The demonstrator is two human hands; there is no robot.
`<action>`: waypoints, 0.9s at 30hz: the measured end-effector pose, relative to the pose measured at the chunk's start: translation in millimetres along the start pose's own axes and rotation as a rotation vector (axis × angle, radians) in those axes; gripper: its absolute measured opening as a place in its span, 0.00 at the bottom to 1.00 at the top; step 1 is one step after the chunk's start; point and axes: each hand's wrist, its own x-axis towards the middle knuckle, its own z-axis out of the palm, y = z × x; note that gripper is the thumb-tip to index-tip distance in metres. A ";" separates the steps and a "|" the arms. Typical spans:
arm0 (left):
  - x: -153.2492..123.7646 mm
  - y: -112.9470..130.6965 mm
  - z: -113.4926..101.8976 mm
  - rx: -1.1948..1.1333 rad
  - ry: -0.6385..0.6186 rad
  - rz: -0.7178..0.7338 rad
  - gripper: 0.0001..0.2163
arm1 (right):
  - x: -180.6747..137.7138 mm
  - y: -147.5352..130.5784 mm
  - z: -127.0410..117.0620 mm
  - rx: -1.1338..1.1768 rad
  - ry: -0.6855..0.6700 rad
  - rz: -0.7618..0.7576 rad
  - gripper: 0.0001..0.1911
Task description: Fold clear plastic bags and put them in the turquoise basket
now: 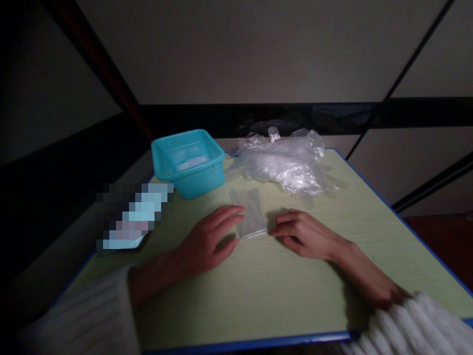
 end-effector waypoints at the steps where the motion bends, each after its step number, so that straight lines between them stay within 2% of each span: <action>1: -0.6 2.9 1.0 -0.018 -0.071 0.055 0.21 | -2.0 -0.2 -0.1 -0.034 -0.017 -0.008 0.15; 4: -2.0 6.0 3.4 -0.042 -0.243 0.095 0.29 | -5.3 -1.4 0.4 -0.077 -0.024 -0.009 0.17; 7: -2.7 3.7 3.7 -0.074 -0.323 0.063 0.31 | -5.5 -2.4 1.1 -0.086 -0.024 0.009 0.18; 13: -1.9 1.7 2.3 -0.087 -0.392 0.083 0.31 | -3.8 -3.2 1.6 -0.080 -0.071 0.045 0.16; 27: 0.6 0.4 -1.1 -0.025 -0.482 0.143 0.33 | -2.7 -3.7 1.8 -0.005 -0.044 0.042 0.13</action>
